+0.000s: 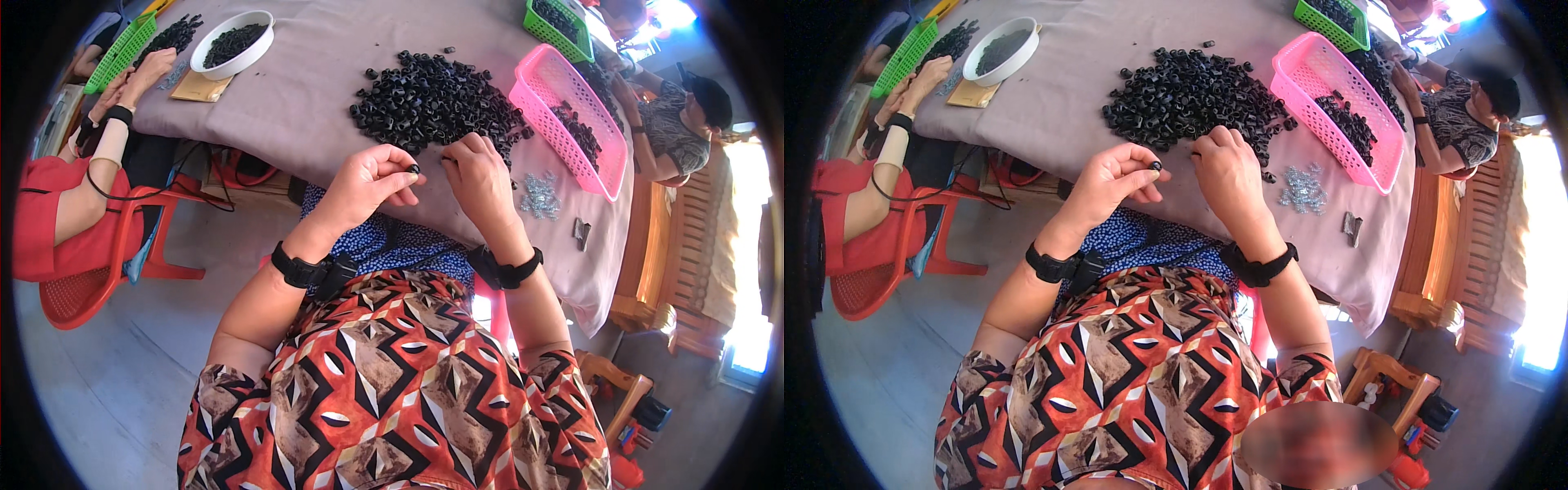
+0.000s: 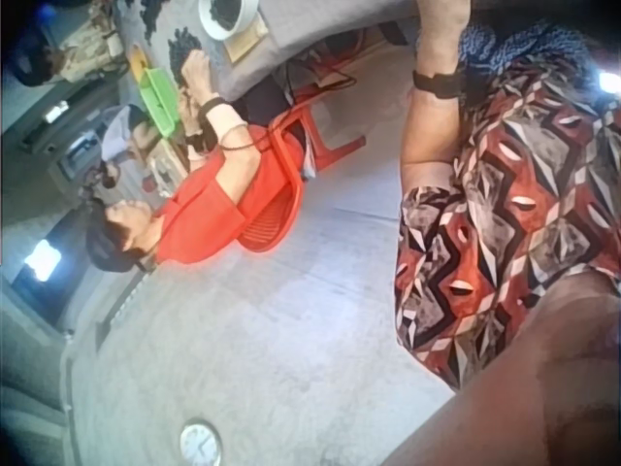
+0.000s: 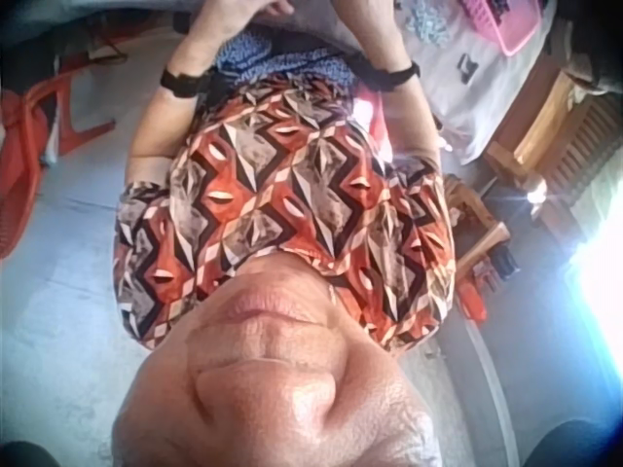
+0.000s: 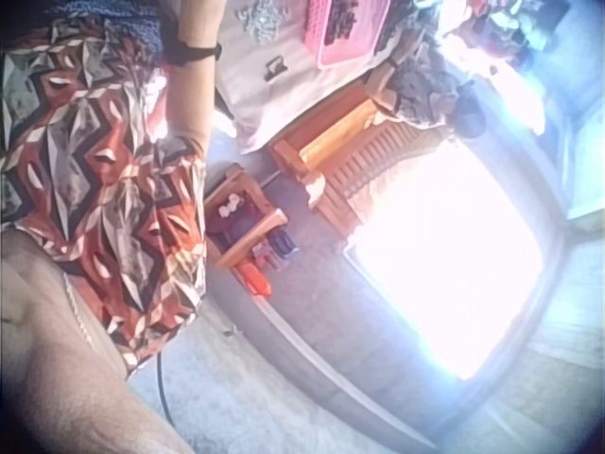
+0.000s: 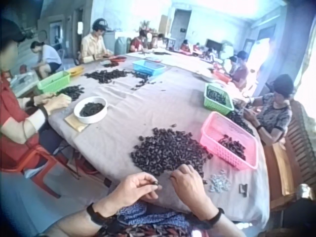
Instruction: Assembling small plastic components by manually inserting metal pins into them.
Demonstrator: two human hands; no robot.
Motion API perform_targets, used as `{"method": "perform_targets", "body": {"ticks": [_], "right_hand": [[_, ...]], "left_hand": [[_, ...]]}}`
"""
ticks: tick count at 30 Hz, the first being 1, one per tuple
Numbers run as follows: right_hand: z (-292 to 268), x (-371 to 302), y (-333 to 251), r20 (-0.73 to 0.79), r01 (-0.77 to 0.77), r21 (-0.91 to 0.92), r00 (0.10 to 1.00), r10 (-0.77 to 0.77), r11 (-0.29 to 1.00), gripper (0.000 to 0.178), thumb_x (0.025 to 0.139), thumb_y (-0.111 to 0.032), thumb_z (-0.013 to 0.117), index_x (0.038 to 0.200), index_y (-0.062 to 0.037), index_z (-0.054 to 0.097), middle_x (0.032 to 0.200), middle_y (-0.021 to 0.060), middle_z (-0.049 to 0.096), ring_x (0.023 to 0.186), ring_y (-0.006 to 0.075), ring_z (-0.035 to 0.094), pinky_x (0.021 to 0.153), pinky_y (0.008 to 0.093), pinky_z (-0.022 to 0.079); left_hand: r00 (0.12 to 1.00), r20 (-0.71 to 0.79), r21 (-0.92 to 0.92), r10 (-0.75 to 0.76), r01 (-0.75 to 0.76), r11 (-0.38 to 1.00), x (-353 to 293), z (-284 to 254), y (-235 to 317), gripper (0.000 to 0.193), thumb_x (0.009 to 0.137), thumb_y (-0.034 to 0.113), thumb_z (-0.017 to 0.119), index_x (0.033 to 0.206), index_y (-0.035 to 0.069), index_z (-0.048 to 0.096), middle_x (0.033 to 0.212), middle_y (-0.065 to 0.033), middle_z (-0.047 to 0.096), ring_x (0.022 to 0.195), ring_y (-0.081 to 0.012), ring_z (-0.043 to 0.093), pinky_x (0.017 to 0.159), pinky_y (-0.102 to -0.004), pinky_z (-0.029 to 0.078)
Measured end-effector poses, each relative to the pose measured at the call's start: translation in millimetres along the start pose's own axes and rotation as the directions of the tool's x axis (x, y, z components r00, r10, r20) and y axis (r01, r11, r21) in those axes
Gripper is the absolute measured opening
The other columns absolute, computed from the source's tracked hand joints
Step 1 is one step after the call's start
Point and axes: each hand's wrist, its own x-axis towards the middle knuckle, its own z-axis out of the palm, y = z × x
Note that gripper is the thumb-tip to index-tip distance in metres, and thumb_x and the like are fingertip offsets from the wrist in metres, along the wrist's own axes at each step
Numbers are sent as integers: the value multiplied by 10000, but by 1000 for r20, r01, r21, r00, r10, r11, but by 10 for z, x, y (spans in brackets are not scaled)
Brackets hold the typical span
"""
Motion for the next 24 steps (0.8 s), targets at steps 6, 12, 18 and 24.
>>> {"method": "perform_targets", "body": {"ticks": [6, 12, 18, 24], "right_hand": [[-286, 123, -377, 120, -187, 516, 982, 145, 836, 126, 839, -98, 698, 930, -11, 699, 891, 109, 636, 787, 245, 645, 710, 347, 528], [-262, 109, -392, 229, -295, 619, 954, 192, 728, 121, 844, -90, 698, 924, 0, 710, 845, 83, 626, 715, 164, 600, 659, 306, 493], [-264, 125, -368, 206, -281, 633, 959, 193, 721, 118, 846, -90, 697, 915, 5, 709, 843, 78, 632, 704, 151, 594, 655, 302, 487], [-257, 116, -386, 203, -282, 610, 959, 198, 741, 113, 846, -82, 693, 910, 10, 709, 848, 85, 639, 712, 168, 619, 663, 311, 500]], "left_hand": [[1000, -12, -9, -6, 6, 1000, -16, -14, -62, 178, 959, 88, 642, 1117, 15, 607, 1001, -88, 721, 769, -120, 690, 704, -237, 563], [1000, -20, -10, 5, -5, 1000, -6, 21, -13, 165, 957, 90, 654, 1097, 7, 626, 963, -59, 719, 761, -107, 682, 706, -244, 565], [999, -27, -44, 25, -26, 999, -7, 26, -6, 155, 954, 90, 659, 1075, -1, 632, 955, -60, 727, 757, -103, 682, 699, -242, 565], [999, -31, -27, 32, -33, 999, -12, 33, -29, 154, 957, 87, 653, 1078, -6, 630, 953, -67, 728, 753, -108, 684, 694, -245, 568]]}}
